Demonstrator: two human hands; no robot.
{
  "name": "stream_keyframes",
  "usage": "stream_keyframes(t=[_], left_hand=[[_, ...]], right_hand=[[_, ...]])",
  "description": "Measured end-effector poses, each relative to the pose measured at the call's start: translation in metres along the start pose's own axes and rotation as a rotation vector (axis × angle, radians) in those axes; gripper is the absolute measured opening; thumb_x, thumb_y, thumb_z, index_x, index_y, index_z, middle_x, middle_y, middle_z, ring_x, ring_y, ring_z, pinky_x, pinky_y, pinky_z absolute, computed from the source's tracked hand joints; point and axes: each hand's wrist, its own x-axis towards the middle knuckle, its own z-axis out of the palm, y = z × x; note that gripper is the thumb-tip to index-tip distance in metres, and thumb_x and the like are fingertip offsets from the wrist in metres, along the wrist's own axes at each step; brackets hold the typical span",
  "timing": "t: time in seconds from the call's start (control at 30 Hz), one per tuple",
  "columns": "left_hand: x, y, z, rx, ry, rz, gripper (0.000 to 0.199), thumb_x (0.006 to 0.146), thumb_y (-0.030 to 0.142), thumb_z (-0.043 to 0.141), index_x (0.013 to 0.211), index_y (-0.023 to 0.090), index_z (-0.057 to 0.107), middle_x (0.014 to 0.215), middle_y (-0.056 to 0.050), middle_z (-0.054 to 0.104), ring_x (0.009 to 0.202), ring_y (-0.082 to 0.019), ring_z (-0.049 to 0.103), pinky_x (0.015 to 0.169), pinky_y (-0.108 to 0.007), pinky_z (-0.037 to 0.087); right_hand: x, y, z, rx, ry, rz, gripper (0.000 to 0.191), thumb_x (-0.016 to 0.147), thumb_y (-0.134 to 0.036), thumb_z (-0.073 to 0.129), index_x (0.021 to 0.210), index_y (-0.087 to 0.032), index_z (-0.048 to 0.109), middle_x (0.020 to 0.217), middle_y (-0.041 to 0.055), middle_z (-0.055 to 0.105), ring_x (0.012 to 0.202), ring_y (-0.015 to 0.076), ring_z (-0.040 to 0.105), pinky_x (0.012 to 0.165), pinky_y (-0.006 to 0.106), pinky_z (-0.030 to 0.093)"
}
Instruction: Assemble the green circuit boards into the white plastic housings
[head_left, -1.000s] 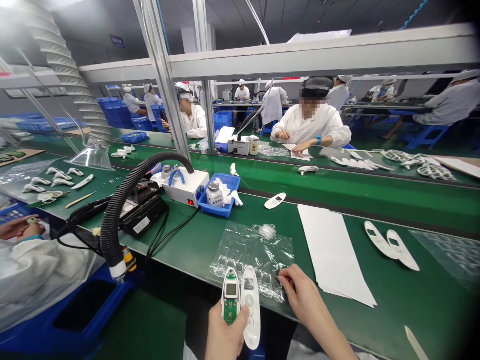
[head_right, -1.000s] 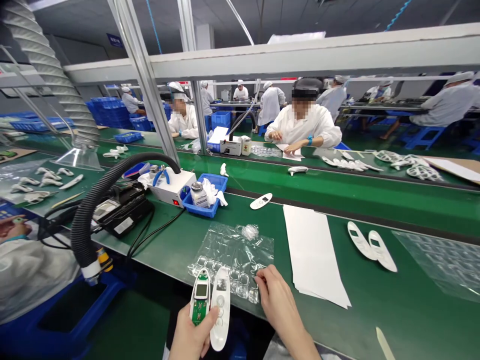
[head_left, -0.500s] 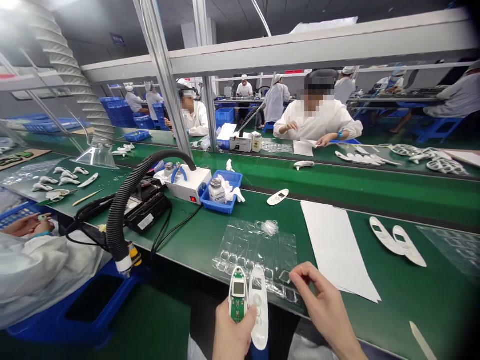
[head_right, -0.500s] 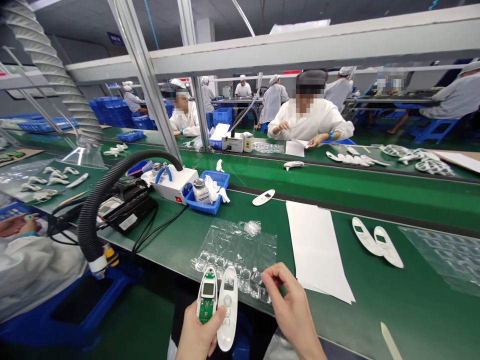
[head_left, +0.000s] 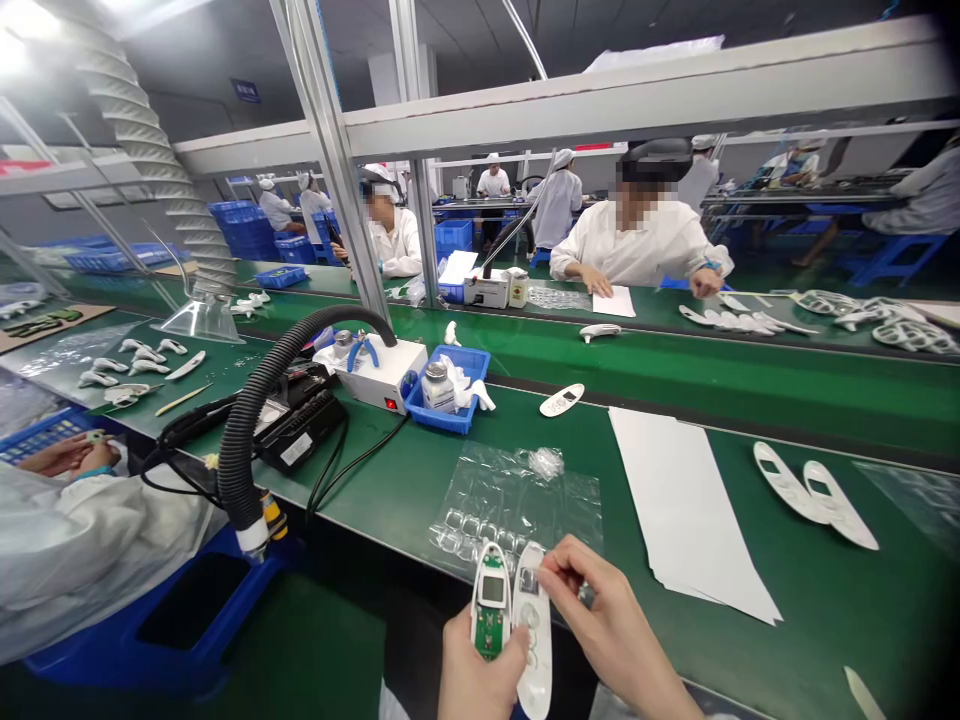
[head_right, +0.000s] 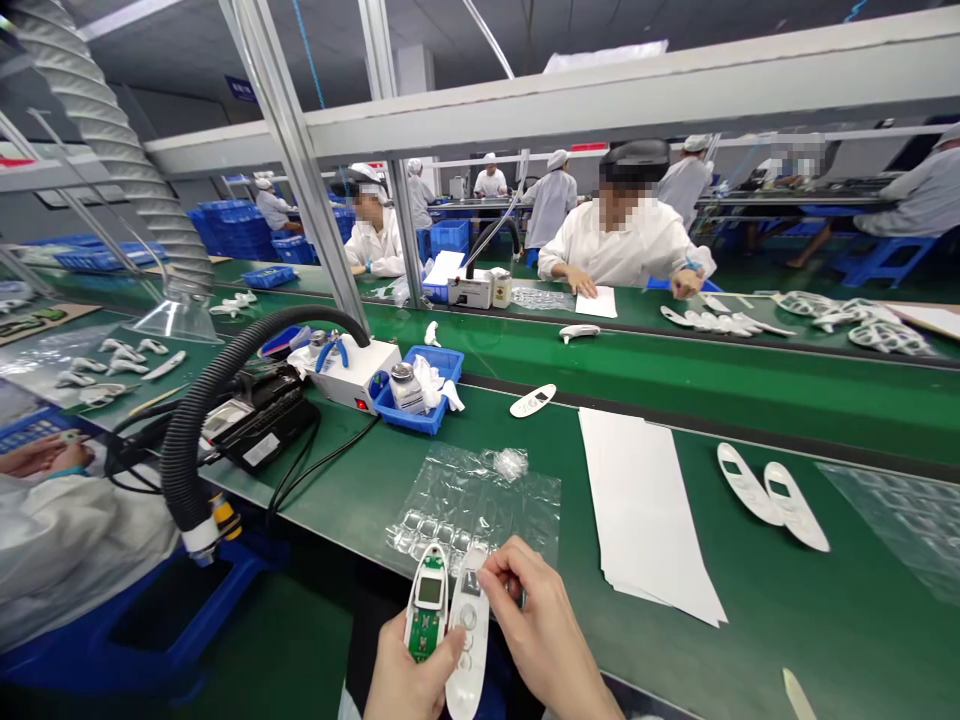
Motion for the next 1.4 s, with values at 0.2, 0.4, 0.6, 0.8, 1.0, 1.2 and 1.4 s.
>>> stream_keyframes(t=[0.2,0.4,0.6,0.8,1.0,1.2,1.4], left_hand=[[-0.001,0.007,0.003,0.034,0.018,-0.012,0.021,0.059,0.03,0.064,0.067,0.011,0.06,0.056,-0.002,0.056,0.052,-0.012,0.044,0.053,-0.025,0.041],[-0.005,0.018,-0.001,0.098,0.027,0.035,0.018,0.058,0.029,0.063,0.062,0.012,0.059,0.052,0.0,0.051,0.05,-0.011,0.039,0.051,-0.024,0.038],[-0.007,0.019,-0.014,0.099,0.084,0.094,0.017,0.06,0.027,0.066,0.063,0.011,0.063,0.053,-0.002,0.055,0.05,-0.012,0.043,0.05,-0.024,0.039],[0.006,-0.008,-0.049,-0.101,0.271,0.095,0.043,0.056,0.049,0.079,0.07,0.01,0.066,0.055,-0.003,0.058,0.05,-0.012,0.048,0.048,-0.022,0.042],[0.028,-0.016,-0.153,-0.675,0.477,-0.014,0.071,0.072,0.074,0.053,0.105,0.012,0.058,0.053,0.004,0.05,0.033,-0.004,0.035,0.032,-0.014,0.015],[0.043,-0.013,-0.225,-0.814,0.669,0.062,0.039,0.091,0.047,0.046,0.093,0.009,0.058,0.07,-0.005,0.062,0.055,-0.011,0.058,0.05,-0.019,0.044],[0.057,-0.017,-0.206,-0.824,0.619,0.073,0.043,0.084,0.055,0.054,0.081,0.013,0.058,0.057,0.001,0.056,0.042,-0.008,0.047,0.038,-0.016,0.029]], right_hand=[[-0.003,0.007,0.009,-0.025,0.047,0.013,0.029,0.094,-0.041,0.044,0.073,-0.021,0.043,0.071,-0.0026,0.045,0.064,0.0125,0.041,0.062,0.025,0.035],[-0.01,0.009,0.016,0.031,0.014,0.111,0.026,0.091,-0.043,0.047,0.079,-0.023,0.037,0.071,-0.0048,0.042,0.061,0.0113,0.043,0.059,0.023,0.037],[-0.01,0.005,0.043,0.321,0.081,0.122,0.025,0.085,-0.043,0.058,0.087,-0.022,0.045,0.072,-0.0025,0.05,0.064,0.0131,0.052,0.061,0.024,0.044],[-0.001,-0.012,0.098,0.639,-0.225,0.213,0.036,0.083,-0.052,0.059,0.09,-0.017,0.056,0.081,0.0057,0.065,0.079,0.0206,0.063,0.069,0.028,0.05],[0.057,-0.043,0.212,0.736,-0.465,0.322,0.06,0.07,-0.073,0.056,0.088,-0.017,0.053,0.055,-0.0037,0.056,0.031,0.0055,0.041,0.027,0.016,0.021],[0.085,-0.072,0.311,0.663,-0.614,0.498,0.061,0.088,-0.067,0.037,0.065,-0.013,0.053,0.041,-0.0049,0.049,0.026,0.0037,0.039,0.024,0.014,0.017],[0.079,-0.05,0.302,0.674,-0.54,0.548,0.055,0.094,-0.057,0.035,0.066,-0.013,0.054,0.038,-0.0081,0.046,0.025,0.0031,0.038,0.024,0.014,0.015]])
